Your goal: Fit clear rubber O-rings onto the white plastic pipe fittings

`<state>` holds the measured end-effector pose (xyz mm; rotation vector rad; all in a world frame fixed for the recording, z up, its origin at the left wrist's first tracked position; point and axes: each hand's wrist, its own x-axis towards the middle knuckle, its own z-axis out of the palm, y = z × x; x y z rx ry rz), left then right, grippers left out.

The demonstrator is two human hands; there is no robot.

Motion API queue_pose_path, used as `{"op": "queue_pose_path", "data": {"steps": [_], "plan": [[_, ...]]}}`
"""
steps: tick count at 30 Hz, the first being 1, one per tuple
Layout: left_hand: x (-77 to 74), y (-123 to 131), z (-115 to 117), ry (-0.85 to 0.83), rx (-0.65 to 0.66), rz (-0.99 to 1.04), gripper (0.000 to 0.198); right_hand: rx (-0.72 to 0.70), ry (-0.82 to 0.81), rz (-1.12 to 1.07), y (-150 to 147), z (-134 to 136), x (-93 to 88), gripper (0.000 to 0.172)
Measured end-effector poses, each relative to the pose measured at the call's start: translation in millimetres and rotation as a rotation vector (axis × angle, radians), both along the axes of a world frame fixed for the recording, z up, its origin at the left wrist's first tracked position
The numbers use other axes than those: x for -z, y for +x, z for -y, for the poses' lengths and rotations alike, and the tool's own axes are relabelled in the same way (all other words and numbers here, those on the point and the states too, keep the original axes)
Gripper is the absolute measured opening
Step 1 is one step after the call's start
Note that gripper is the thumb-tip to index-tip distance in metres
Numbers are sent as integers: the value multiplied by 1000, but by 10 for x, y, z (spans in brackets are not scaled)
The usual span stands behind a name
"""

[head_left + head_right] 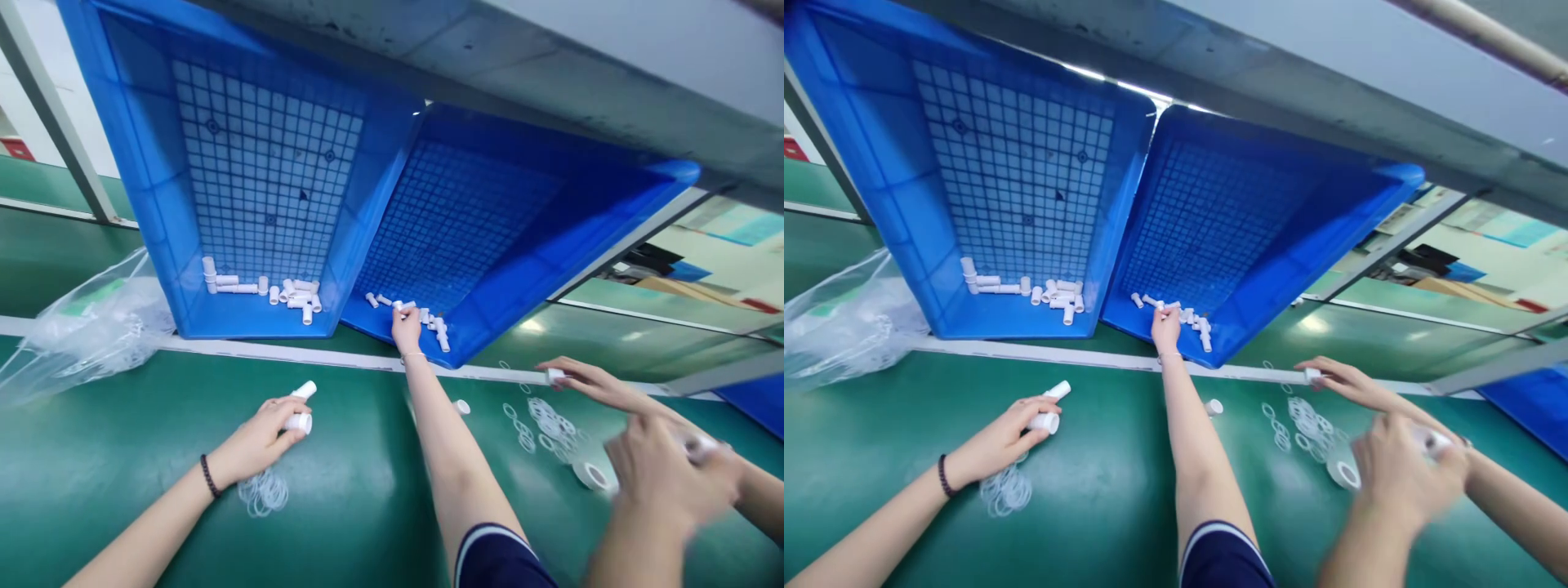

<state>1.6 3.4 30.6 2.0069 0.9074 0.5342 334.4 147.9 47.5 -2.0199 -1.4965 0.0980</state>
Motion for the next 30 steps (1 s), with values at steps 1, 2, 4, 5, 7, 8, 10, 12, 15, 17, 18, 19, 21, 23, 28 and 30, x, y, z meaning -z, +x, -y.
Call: {"op": "queue_pose_path", "data": {"steps": [1, 2, 4, 5, 7, 8, 10, 12, 15, 17, 18, 19, 21, 23, 28, 30], "plan": [[24, -7, -24, 16, -11, -15, 32, -23, -12, -25, -80, 106, 26, 31], [46, -16, -51, 34, -25, -25, 32, -62, -31, -73, -177, 214, 55, 29], [76, -36, -100, 92, -87, -22, 32, -215, -71, -261, -410, 430, 109, 27], [83, -49, -120, 124, -142, -12, 31, -326, -97, -398, -540, 532, 130, 26], [87, -78, -146, 151, -296, 19, 29, -556, -157, -707, -803, 715, 151, 25], [90, -95, -153, 131, -364, 39, 29, -643, -181, -840, -929, 791, 153, 26], [106, -128, -162, 29, -429, 96, 32, -730, -202, -1002, -1152, 908, 150, 35], [147, -153, -173, -82, -406, 151, 35, -756, -181, -1074, -1327, 983, 163, 46], [242, -153, -202, -180, -364, 235, 32, -723, -87, -1129, -1512, 1053, 237, 46], [299, -126, -220, -238, -357, 323, 30, -703, -24, -1200, -1600, 1094, 308, 39], [317, -106, -225, -266, -351, 376, 30, -706, -4, -1225, -1636, 1116, 342, 37], [326, -85, -226, -293, -345, 425, 30, -716, 7, -1223, -1669, 1139, 371, 35], [316, -44, -219, -359, -341, 514, 30, -744, 25, -1101, -1717, 1187, 405, 30], [282, -22, -208, -439, -364, 609, 35, -781, 54, -884, -1740, 1233, 405, 27], [218, -94, -240, -517, -453, 806, 54, -816, 88, -604, -1708, 1323, 334, 19], [214, -149, -269, -542, -484, 854, 52, -956, -30, -440, -1714, 1361, 325, 7]]}}
